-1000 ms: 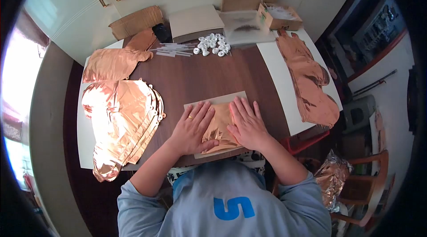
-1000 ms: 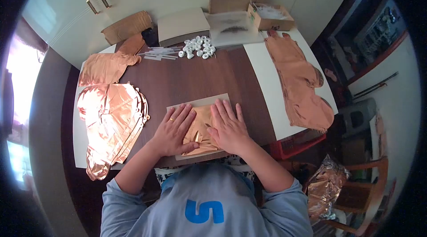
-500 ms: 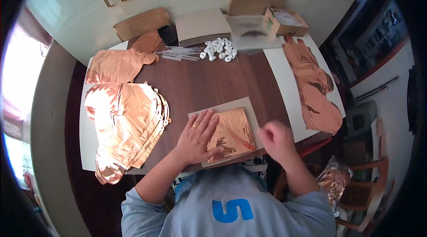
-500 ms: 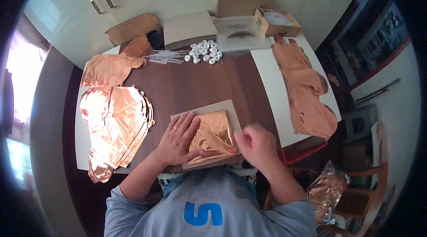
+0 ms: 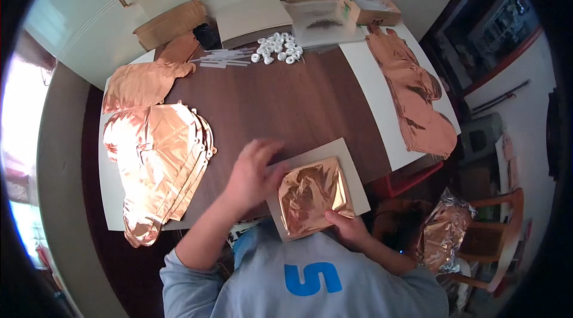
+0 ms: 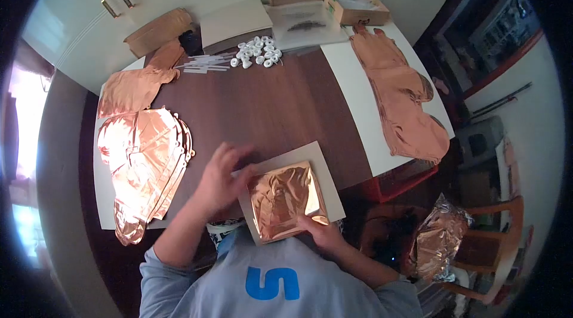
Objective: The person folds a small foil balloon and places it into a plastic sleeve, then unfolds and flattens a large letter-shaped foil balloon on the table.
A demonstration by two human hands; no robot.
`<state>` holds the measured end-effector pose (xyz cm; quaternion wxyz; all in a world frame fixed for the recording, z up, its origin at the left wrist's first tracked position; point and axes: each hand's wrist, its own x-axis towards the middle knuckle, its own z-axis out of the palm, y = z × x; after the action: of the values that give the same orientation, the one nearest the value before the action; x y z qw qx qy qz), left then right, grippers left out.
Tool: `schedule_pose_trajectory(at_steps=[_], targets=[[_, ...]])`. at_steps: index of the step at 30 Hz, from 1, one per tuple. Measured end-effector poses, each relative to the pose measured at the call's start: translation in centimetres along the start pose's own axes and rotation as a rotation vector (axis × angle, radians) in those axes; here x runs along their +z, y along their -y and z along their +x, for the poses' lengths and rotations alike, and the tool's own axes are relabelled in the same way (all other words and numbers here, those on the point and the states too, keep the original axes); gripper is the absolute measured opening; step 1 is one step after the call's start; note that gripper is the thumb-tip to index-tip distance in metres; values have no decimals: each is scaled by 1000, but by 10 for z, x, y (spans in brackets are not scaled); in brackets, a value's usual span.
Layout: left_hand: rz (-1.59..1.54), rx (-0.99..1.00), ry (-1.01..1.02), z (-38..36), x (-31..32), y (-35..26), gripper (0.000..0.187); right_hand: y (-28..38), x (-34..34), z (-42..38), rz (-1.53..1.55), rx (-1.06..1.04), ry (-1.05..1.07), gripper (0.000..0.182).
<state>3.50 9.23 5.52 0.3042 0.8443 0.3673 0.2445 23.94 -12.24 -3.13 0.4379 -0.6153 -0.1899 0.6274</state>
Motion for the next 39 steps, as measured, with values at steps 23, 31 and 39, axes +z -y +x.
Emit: schedule_pose_trajectory(at_steps=[23,31,39], targets=[[-936,-532,443,18,-39,24,18,43,21,-11,-153,-256,216,21],[-968,-633,-163,-110,-84,21,19,38,7,7,-302,-224,137,18],[-367,-1303,-325,-348,-45,125,23,80,14,34,322,-142,159,27]])
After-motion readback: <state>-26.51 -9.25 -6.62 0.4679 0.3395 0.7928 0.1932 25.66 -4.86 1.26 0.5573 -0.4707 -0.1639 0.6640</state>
